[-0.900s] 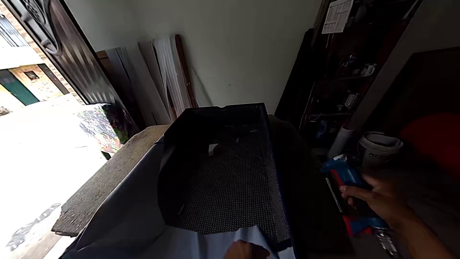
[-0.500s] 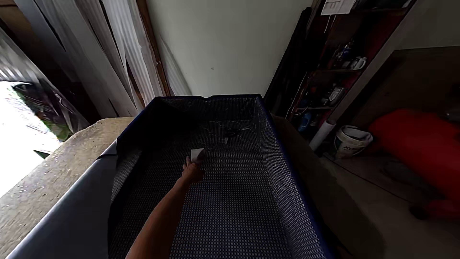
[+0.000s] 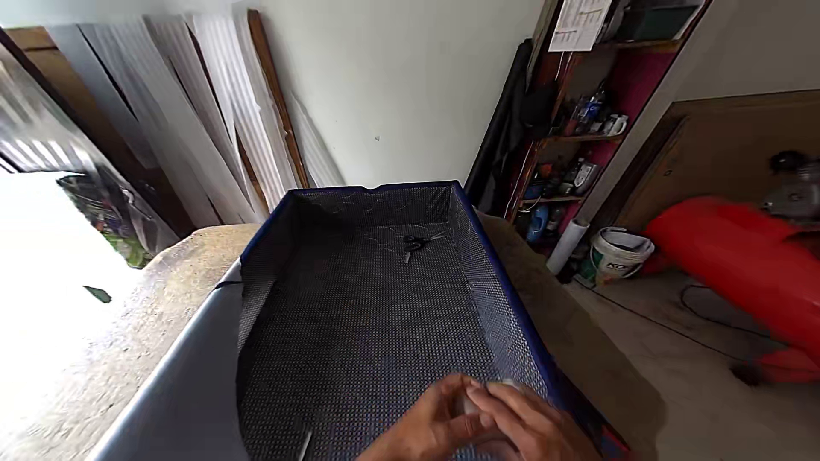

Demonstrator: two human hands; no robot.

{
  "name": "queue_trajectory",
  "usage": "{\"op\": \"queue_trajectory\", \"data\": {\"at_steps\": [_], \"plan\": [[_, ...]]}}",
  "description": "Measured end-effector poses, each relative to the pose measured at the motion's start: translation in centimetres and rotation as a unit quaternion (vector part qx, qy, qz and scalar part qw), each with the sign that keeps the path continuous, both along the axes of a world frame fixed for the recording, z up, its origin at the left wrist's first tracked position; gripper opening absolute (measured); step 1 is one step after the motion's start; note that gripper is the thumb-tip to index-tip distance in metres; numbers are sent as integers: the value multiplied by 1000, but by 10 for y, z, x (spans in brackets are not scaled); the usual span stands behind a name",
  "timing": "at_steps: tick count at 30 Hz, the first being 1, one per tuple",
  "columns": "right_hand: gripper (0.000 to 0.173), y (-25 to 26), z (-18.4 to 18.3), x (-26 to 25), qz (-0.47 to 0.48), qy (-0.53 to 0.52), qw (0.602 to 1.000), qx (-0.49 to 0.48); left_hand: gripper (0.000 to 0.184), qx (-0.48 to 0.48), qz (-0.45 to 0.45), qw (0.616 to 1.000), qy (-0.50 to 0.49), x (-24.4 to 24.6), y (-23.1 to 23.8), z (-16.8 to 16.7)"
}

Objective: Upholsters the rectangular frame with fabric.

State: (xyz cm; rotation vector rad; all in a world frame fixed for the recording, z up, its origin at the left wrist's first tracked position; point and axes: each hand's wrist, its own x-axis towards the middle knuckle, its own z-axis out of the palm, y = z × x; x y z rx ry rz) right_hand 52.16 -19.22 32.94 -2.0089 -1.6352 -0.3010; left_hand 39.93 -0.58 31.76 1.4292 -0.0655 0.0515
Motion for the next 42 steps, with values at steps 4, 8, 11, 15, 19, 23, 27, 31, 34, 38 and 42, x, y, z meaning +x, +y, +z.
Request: {"op": "queue_trajectory", "data": {"at_steps": [4,8,11,15,19,23,27,31,34,38,42], "plan": [[59,-1,21,-41,-96,144,979,109,80,120,108,987,14,-60,-38,40],[63,13,45,-88,-54,366,927,58,117,218,176,959,-40,-87,-56,43],[48,16,57,-109,-45,533,845,10,98,319,194,924,-84,-97,-35,43],[35,43,37,-116,-161,578,799,-35,71,395,107,911,-43,-91,1,25],[35,80,-19,-113,-270,471,827,-147,62,374,20,927,21,-73,56,-43],[25,111,-44,-128,-299,369,848,-238,58,395,-20,912,103,-59,118,-113],[43,115,-41,-153,-291,262,885,-253,65,514,-16,842,160,-78,165,-133],[61,116,-12,-211,-267,181,931,-171,48,603,-61,792,82,-137,185,-76],[62,131,22,-296,-154,296,910,-247,67,635,-335,651,247,-209,181,-67],[67,141,34,-409,-16,373,828,-417,52,642,-464,569,221,-267,187,-88],[66,100,-17,-465,-137,180,952,-206,40,599,-422,666,141,-283,192,-28]]}}
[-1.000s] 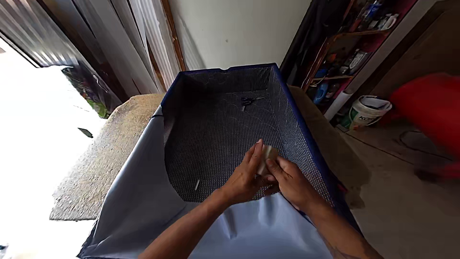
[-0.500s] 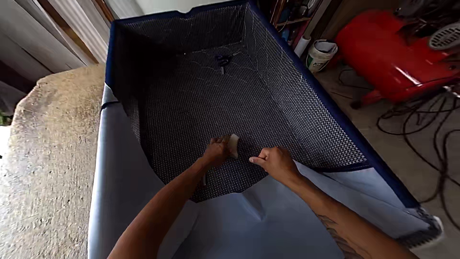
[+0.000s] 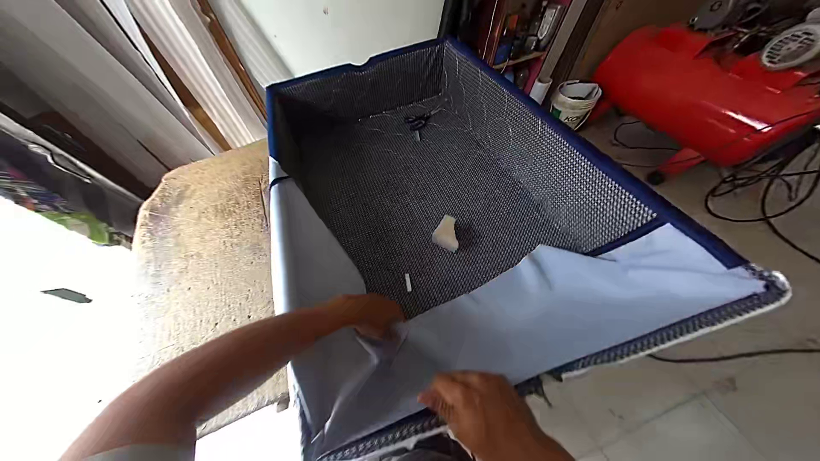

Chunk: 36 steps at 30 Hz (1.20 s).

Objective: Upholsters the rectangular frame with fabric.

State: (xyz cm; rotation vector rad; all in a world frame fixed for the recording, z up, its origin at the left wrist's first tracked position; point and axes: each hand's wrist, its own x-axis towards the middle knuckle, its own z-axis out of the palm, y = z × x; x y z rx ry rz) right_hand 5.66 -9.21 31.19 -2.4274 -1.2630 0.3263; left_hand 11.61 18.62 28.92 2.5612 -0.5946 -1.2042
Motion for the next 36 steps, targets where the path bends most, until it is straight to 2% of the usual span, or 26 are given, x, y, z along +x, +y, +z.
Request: {"op": "queue_trajectory", "data": {"at_steps": [4,7,8,10,11,13,16,18,19,20,22,24,25,26,28,30,32,36], "plan": [[64,-34,-8,3,-19,-25,998,60,46,43,40,995,-82,-28,13,100],[48,-71,-8,-12,-45,-97,989,104,39,80,74,994,-29,-54,32,160],[42,-80,-3,-23,-68,-123,983,116,33,61,82,995,-5,-60,43,176],[34,-86,11,-54,-128,-154,970,141,13,-94,110,989,3,-63,78,192],[31,-80,17,-74,-156,-157,963,156,6,-191,120,974,-1,-60,95,191],[28,-52,24,-119,-192,-133,956,179,12,-300,158,941,12,-48,111,180],[39,20,17,-177,-214,-76,958,177,13,-315,245,915,67,-27,101,153],[48,64,6,-195,-254,-103,952,136,14,-343,259,897,98,-12,106,134],[46,80,1,-201,-283,-123,945,110,12,-375,245,887,117,-7,115,126],[37,90,-1,-206,-312,-132,937,89,18,-404,216,878,138,-4,130,120],[17,98,1,-213,-357,-119,924,72,44,-425,138,880,160,3,161,109],[18,95,-1,-220,-374,-102,917,94,35,-405,65,903,129,0,184,88],[20,91,-4,-223,-377,-96,914,114,28,-394,42,915,75,-9,189,79],[20,87,-9,-225,-385,-94,908,136,22,-409,26,912,29,-19,192,74],[18,83,-17,-226,-402,-80,894,181,12,-482,12,876,-21,-38,197,93],[16,86,-17,-223,-428,-87,879,190,5,-494,-10,867,-65,-60,190,141],[19,94,-11,-227,-463,-108,863,170,8,-511,-23,857,-57,-78,183,168],[31,117,3,-244,-494,-50,849,181,9,-543,7,838,-55,-86,171,169]]}}
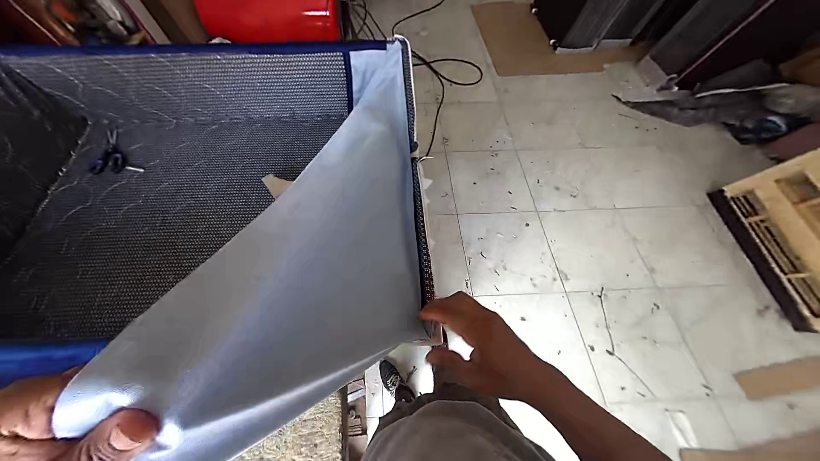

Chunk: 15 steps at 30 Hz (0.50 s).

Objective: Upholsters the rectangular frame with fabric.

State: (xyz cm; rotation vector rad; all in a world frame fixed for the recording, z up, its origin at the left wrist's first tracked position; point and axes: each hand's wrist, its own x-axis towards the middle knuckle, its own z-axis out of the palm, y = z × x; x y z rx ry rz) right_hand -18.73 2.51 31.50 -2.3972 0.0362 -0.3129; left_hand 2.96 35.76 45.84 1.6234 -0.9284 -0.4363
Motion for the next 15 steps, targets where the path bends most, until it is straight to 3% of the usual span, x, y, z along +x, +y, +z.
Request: {"op": "queue_trajectory", "data": {"at_steps": [2,4,7,10,12,13,15], "plan": [[16,12,-8,3,-27,-41,998,-38,10,-11,-18,999,36,-4,-7,0],[22,10,-14,7,-47,-66,997,-14,19,-6,-51,997,61,-11,-6,-2],[32,-8,-20,15,11,-67,997,38,33,54,-116,988,82,-25,5,-17],[32,-22,-24,26,71,-78,989,101,27,135,-190,971,55,-58,-26,-40],[30,-27,-24,31,93,-82,987,107,24,168,-173,970,-31,-87,-66,-58],[28,-28,-24,33,95,-83,985,118,33,191,-148,962,-124,-102,-88,-71],[20,-28,-28,30,82,-73,974,199,47,243,-92,899,-353,-137,-132,-105]]}}
